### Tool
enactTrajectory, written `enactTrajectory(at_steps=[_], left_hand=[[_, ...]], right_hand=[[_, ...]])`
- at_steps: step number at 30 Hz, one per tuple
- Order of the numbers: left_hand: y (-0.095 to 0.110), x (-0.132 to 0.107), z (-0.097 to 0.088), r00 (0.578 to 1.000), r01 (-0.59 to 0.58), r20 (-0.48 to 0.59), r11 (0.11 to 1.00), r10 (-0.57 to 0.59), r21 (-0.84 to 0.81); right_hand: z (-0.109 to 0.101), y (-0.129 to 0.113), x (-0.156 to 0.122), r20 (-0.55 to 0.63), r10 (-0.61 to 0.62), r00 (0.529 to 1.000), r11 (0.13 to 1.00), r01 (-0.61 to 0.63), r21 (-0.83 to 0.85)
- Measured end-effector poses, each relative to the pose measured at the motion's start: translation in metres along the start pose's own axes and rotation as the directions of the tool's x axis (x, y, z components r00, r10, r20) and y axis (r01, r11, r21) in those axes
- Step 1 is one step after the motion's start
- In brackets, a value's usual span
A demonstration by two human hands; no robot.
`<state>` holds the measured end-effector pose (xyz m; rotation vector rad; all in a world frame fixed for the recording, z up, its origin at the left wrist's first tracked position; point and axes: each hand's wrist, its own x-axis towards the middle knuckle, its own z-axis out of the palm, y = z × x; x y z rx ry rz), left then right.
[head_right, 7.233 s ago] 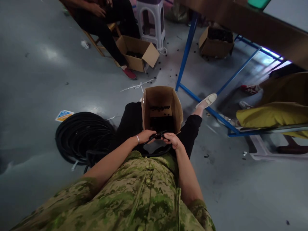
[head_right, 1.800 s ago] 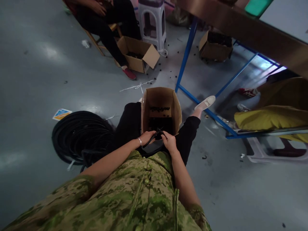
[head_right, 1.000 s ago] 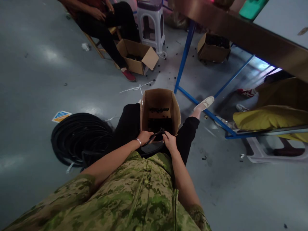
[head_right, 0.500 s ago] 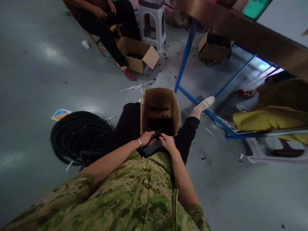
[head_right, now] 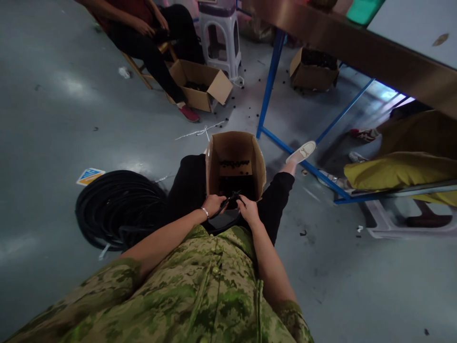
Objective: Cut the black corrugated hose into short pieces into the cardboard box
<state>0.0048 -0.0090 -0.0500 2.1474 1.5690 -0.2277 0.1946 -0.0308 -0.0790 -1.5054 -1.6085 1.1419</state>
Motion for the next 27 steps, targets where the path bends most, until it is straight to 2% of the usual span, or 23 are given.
enactTrajectory(at_steps=[5,8,11,15,19,21,27], left_hand=[[0.004,0.003,0.000,1.000,0.008,-0.022,1.000,-0.009,-0.020],[0.004,0.006,0.004,0.999,0.011,-0.029,0.990,-0.015,-0.139],[0.004,0.008,0.010,1.000,0.010,-0.014,0.959,-0.014,-0.283],[0.004,0.007,0.015,0.999,-0.046,0.003,0.915,0.051,-0.401],[0.004,0.000,0.011,0.999,-0.044,0.007,0.936,0.050,-0.349],[0.003,-0.002,0.007,0.999,-0.052,-0.009,0.946,0.052,-0.321],[0.002,-0.001,0.002,0.998,-0.064,-0.034,0.957,0.057,-0.282]], right_hand=[[-0.003,-0.009,0.000,-0.001,0.082,0.997,0.983,-0.081,0.166],[-0.007,-0.015,-0.001,-0.010,0.074,0.997,0.973,-0.070,0.219],[-0.009,-0.016,-0.003,-0.014,0.052,0.999,0.979,-0.049,0.200],[-0.006,-0.011,-0.004,0.089,0.016,0.996,0.989,-0.029,0.147],[-0.002,-0.004,-0.003,0.179,-0.002,0.984,0.989,-0.024,0.147],[-0.001,-0.003,-0.002,0.163,0.005,0.987,0.989,-0.029,0.146],[-0.001,-0.009,-0.001,-0.001,0.015,1.000,0.988,-0.015,0.156]])
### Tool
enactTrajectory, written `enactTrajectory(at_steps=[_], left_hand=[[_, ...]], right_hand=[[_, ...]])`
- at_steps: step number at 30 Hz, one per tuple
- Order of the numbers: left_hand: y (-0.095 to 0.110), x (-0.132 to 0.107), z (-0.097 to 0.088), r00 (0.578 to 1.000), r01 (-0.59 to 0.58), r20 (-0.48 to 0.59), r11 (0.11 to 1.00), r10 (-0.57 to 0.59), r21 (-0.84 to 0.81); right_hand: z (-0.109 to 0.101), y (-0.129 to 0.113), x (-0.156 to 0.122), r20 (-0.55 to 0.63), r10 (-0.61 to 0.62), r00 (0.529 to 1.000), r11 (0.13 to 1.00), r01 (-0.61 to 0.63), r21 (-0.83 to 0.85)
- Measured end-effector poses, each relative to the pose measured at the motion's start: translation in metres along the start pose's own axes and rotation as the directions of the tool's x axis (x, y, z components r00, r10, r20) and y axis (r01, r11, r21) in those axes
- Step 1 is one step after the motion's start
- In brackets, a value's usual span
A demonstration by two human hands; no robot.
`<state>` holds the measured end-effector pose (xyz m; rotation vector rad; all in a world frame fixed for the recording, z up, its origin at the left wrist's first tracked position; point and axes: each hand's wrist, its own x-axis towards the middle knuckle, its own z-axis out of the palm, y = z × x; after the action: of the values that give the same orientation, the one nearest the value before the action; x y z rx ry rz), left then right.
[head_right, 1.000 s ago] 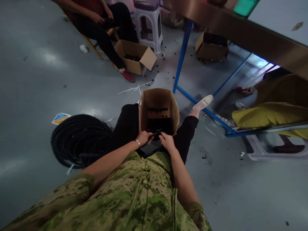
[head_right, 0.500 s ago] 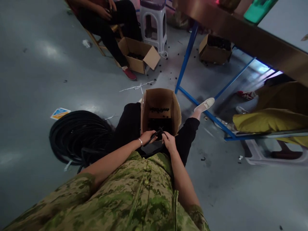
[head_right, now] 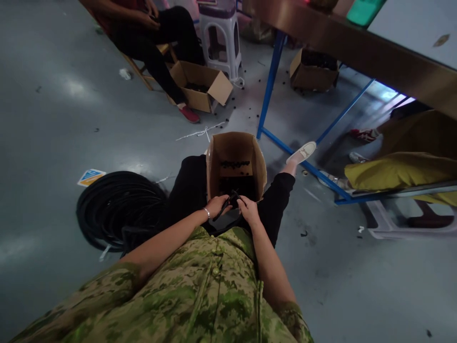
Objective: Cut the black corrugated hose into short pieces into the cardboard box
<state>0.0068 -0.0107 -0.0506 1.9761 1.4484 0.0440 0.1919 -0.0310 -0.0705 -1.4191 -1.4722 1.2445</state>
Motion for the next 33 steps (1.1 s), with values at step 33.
enactTrajectory(at_steps=[33], left_hand=[[-0.008,0.010,0.000,0.970,0.215,-0.141,0.971,-0.199,0.107]], right_hand=[[0.005,-0.001,-0.001,0.036,0.007,0.999,0.996,-0.004,-0.092]])
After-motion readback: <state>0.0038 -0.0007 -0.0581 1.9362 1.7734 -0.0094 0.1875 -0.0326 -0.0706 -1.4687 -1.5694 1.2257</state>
